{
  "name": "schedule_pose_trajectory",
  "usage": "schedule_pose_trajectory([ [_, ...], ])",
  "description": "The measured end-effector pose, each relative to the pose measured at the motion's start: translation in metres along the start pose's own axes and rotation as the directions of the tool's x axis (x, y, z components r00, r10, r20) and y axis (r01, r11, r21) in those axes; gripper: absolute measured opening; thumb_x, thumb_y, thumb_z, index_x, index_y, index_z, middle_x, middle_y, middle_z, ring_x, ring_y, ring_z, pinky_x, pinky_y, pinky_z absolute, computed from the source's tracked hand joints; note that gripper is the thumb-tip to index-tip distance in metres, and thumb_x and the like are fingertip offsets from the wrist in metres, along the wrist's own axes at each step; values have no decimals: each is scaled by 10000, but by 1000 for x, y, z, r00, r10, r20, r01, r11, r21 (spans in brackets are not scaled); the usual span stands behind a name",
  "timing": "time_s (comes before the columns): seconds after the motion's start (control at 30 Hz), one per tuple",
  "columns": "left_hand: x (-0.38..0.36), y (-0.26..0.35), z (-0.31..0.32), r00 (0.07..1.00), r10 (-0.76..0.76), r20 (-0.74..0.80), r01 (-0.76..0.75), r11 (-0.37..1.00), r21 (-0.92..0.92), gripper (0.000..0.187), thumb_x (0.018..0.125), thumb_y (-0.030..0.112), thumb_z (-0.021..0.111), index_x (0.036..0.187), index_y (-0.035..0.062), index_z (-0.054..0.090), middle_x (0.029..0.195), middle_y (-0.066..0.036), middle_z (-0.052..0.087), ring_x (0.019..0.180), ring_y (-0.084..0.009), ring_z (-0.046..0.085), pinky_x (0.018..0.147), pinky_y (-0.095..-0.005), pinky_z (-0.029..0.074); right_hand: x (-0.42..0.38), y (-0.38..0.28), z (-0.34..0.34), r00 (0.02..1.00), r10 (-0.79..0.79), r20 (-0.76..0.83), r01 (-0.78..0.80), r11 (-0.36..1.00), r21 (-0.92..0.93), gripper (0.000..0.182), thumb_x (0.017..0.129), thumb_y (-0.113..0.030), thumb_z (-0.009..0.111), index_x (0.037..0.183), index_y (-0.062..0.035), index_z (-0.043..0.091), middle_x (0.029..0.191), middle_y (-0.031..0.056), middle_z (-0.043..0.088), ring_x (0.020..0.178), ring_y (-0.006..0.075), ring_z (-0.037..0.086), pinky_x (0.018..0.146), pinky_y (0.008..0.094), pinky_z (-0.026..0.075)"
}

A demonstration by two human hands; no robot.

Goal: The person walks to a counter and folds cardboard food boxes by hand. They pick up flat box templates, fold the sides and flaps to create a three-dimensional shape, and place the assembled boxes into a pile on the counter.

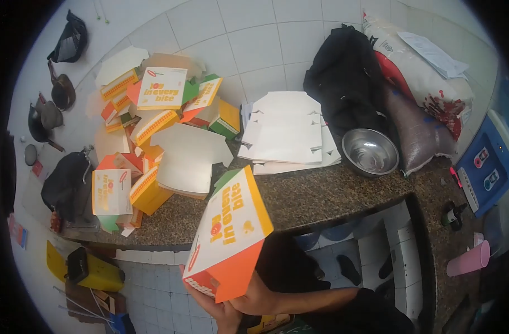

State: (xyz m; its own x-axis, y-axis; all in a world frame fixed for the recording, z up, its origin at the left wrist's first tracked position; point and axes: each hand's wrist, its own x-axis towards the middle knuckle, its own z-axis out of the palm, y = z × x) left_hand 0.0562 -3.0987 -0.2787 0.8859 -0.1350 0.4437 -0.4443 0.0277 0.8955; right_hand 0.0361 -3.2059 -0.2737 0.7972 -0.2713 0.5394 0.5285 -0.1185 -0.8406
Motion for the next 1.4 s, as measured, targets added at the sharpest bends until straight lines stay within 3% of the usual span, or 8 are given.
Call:
schedule_pose_trajectory([
  [0.2, 17, -10, -42, 969, 239, 69, -248, 907, 341, 823, 958, 150, 634, 1545, -114, 120, 1264, -299, 579, 1072, -352, 665, 903, -431, 551, 33, 10, -32, 895, -47, 444, -33, 985, 170, 456, 899, -106, 729, 1320, -17, 577, 1239, 130, 645, 1163, 276, 617, 982, 406, 493],
  [0.6, 17, -18, -71, 853, 489, 182, -520, 772, 366, 817, 886, 86, 712, 1552, 15, 245, 1383, -374, 512, 1145, -497, 639, 891, -463, 577, 4, 8, -10, 892, 88, 443, -87, 996, -22, 494, 898, -206, 756, 1335, -49, 588, 1272, 119, 639, 1169, 296, 623, 1005, 437, 492],
  [0.73, -19, -59, -73, 970, -244, -6, 244, 969, -49, 907, 841, 160, 798, 1562, 55, 258, 1344, -309, 542, 1176, -402, 623, 919, -489, 544, 44, -16, -12, 664, 55, 746, 110, 979, -170, 508, 898, -239, 765, 1340, -60, 591, 1282, 115, 637, 1171, 303, 625, 1013, 448, 492],
  [0.93, -29, -50, -122, 979, -202, 37, 205, 969, -140, 702, 1045, 397, 536, 1595, 92, 226, 1502, -177, 443, 1400, -280, 438, 1170, -464, 317, 100, -40, -40, 258, 93, 962, 353, 917, -184, 530, 897, -289, 778, 1348, -76, 596, 1299, 110, 634, 1174, 313, 629, 1024, 463, 491],
  [1.17, -67, -141, -155, 432, -791, 433, 830, 162, -533, 558, 1088, 442, 419, 1522, 92, 417, 1403, -82, 568, 1273, -214, 564, 1036, -356, 468, 49, 10, -60, 162, -30, 986, 642, 762, -82, 418, 893, -263, 727, 1283, -149, 630, 1220, 61, 643, 1153, 272, 630, 1173, 512, 360],
  [1.23, -48, -134, -151, 222, -905, 364, 949, 285, 131, 552, 1077, 453, 460, 1487, 84, 477, 1375, -74, 600, 1221, -198, 605, 941, -341, 513, 35, 28, -63, 42, 52, 998, 679, 731, -67, 317, 890, -190, 687, 1203, -158, 644, 1079, 21, 659, 1034, 225, 653, 1069, 450, 471],
  [1.33, -29, -96, -147, 808, -454, 375, 398, 891, 220, 497, 1071, 422, 501, 1404, 59, 570, 1192, -74, 692, 1037, -171, 655, 862, -315, 516, 24, 29, -54, 208, 45, 977, 499, 854, -146, 248, 893, -134, 648, 1140, -157, 644, 981, -5, 648, 906, 195, 655, 894, 366, 549],
  [1.4, -17, -54, -139, 765, -175, 620, 196, 980, 34, 486, 1052, 383, 552, 1405, 49, 555, 1127, -71, 708, 974, -168, 666, 831, -305, 517, 23, 19, -41, 302, -43, 952, 445, 890, -100, 190, 911, -139, 641, 1101, -128, 634, 919, 40, 658, 819, 228, 680, 691, 354, 559],
])
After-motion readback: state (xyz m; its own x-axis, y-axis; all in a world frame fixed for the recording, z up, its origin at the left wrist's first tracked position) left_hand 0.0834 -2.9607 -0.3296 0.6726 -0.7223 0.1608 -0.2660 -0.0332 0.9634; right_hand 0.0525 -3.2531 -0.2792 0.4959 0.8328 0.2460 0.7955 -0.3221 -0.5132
